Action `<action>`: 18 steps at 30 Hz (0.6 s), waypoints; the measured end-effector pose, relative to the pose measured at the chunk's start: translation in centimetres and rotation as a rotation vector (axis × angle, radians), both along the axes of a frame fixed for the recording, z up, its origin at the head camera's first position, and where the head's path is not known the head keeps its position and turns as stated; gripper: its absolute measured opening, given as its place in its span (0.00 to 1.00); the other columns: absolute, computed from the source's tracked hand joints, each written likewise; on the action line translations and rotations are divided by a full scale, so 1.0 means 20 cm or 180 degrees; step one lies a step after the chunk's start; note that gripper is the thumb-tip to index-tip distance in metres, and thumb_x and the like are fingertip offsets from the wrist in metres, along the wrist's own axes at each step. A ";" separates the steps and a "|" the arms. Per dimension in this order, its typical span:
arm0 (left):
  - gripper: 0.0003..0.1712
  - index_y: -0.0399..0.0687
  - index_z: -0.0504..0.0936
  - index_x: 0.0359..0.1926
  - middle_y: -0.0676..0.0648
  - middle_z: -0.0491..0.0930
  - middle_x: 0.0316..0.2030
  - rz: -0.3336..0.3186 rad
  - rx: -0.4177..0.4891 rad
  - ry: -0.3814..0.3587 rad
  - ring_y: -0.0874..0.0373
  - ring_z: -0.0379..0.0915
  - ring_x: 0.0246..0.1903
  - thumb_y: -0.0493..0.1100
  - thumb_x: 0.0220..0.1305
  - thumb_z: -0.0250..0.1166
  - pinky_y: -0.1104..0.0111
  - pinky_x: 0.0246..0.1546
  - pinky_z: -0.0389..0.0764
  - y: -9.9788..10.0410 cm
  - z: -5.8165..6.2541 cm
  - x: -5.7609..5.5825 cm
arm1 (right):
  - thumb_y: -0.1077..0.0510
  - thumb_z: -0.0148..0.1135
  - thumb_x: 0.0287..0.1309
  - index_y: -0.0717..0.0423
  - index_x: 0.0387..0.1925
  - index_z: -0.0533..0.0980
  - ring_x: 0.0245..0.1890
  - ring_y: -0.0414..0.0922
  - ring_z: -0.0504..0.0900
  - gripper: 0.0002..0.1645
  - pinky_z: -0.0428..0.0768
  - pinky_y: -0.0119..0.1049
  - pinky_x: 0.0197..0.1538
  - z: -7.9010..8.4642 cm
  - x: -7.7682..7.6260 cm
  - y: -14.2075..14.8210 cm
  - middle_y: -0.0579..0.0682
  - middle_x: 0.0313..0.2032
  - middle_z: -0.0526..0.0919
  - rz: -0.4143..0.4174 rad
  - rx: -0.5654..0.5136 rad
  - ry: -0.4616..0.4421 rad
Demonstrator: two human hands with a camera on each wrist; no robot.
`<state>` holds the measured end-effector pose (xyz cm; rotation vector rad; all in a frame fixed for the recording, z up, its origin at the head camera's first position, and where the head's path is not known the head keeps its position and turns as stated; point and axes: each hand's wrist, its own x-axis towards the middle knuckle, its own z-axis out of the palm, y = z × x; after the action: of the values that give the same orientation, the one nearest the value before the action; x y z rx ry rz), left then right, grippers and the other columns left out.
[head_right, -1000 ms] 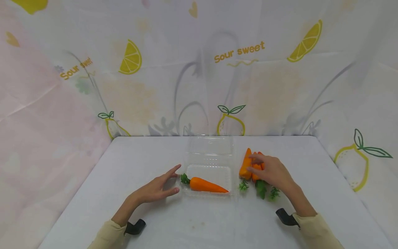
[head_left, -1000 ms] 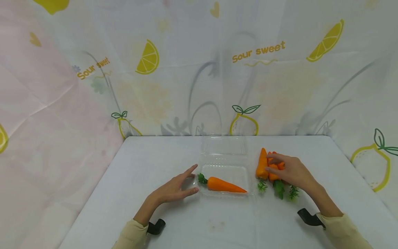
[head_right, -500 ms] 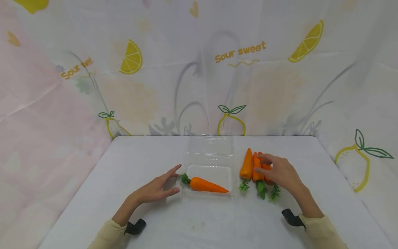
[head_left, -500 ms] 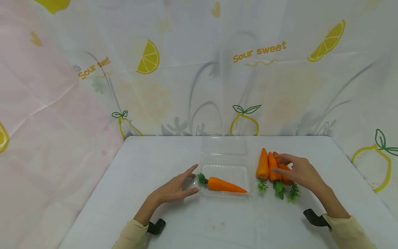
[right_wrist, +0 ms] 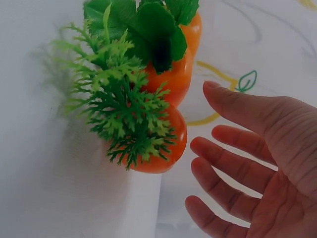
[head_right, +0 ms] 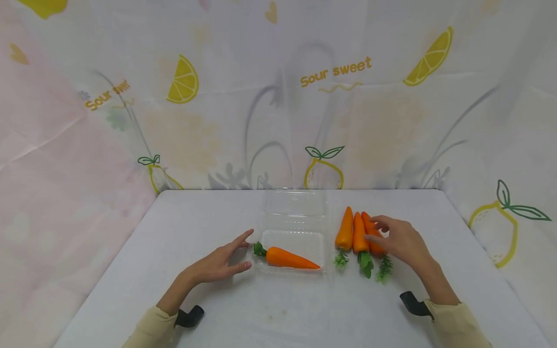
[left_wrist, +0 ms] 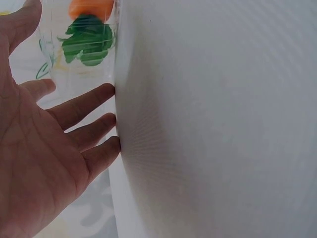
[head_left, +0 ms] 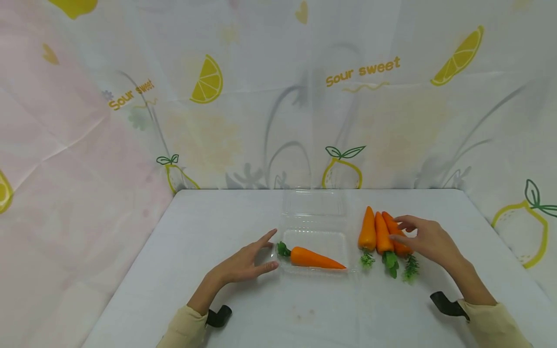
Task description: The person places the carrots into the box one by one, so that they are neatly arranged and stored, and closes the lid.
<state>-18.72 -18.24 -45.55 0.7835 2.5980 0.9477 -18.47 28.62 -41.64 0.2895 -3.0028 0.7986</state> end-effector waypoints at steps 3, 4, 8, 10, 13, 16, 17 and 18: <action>0.50 0.61 0.46 0.79 0.46 0.69 0.66 0.0002 -0.0001 -0.0001 0.47 0.58 0.69 0.68 0.65 0.59 0.43 0.67 0.58 0.00 0.00 0.00 | 0.43 0.71 0.56 0.62 0.56 0.77 0.40 0.56 0.78 0.34 0.80 0.48 0.36 0.00 0.00 0.00 0.62 0.42 0.82 -0.0026 0.0043 -0.0073; 0.50 0.61 0.46 0.79 0.46 0.69 0.66 0.0002 0.0000 -0.0005 0.47 0.58 0.69 0.68 0.65 0.59 0.43 0.67 0.58 0.00 0.01 0.00 | 0.43 0.71 0.56 0.62 0.55 0.77 0.40 0.56 0.78 0.34 0.80 0.49 0.37 0.00 0.00 0.01 0.62 0.42 0.82 -0.0029 0.0051 -0.0083; 0.50 0.62 0.45 0.79 0.46 0.69 0.66 0.0002 -0.0004 0.0003 0.47 0.58 0.69 0.68 0.65 0.59 0.44 0.67 0.58 0.00 0.01 0.00 | 0.44 0.71 0.56 0.62 0.55 0.77 0.40 0.56 0.78 0.33 0.80 0.51 0.38 0.00 0.00 0.02 0.62 0.42 0.82 -0.0037 0.0079 -0.0116; 0.50 0.62 0.45 0.79 0.46 0.69 0.66 0.0003 -0.0001 -0.0003 0.47 0.58 0.69 0.68 0.65 0.59 0.43 0.67 0.58 0.00 0.01 0.00 | 0.44 0.71 0.56 0.63 0.54 0.77 0.40 0.57 0.78 0.32 0.80 0.51 0.37 0.00 0.00 0.03 0.61 0.41 0.82 -0.0033 0.0096 -0.0120; 0.50 0.62 0.45 0.79 0.46 0.69 0.66 0.0005 0.0003 -0.0018 0.47 0.58 0.69 0.67 0.65 0.59 0.43 0.66 0.58 0.00 0.01 0.00 | 0.43 0.70 0.56 0.63 0.53 0.77 0.40 0.57 0.78 0.33 0.80 0.51 0.37 -0.01 0.00 0.04 0.61 0.41 0.83 -0.0031 0.0131 -0.0137; 0.50 0.62 0.45 0.79 0.46 0.69 0.67 0.0009 0.0008 -0.0034 0.47 0.58 0.69 0.67 0.65 0.59 0.43 0.67 0.58 0.00 0.00 0.00 | 0.42 0.70 0.56 0.64 0.53 0.77 0.40 0.57 0.79 0.34 0.80 0.50 0.36 -0.01 0.00 0.04 0.60 0.41 0.84 -0.0041 0.0164 -0.0189; 0.50 0.62 0.45 0.79 0.46 0.69 0.67 0.0010 0.0010 -0.0034 0.47 0.57 0.69 0.67 0.65 0.59 0.43 0.67 0.58 0.00 0.00 0.00 | 0.41 0.70 0.56 0.65 0.53 0.77 0.39 0.57 0.79 0.34 0.80 0.49 0.36 -0.01 0.00 0.05 0.60 0.41 0.84 -0.0045 0.0171 -0.0224; 0.50 0.62 0.45 0.79 0.46 0.69 0.67 0.0011 0.0012 -0.0037 0.47 0.57 0.70 0.67 0.65 0.59 0.43 0.67 0.58 0.00 0.00 0.00 | 0.41 0.70 0.56 0.65 0.53 0.77 0.39 0.57 0.79 0.35 0.80 0.49 0.35 -0.02 0.00 0.05 0.60 0.40 0.84 -0.0055 0.0172 -0.0262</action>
<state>-18.65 -18.25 -45.48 0.7724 2.5892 0.9555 -18.46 29.63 -41.98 0.2373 -3.1029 0.7468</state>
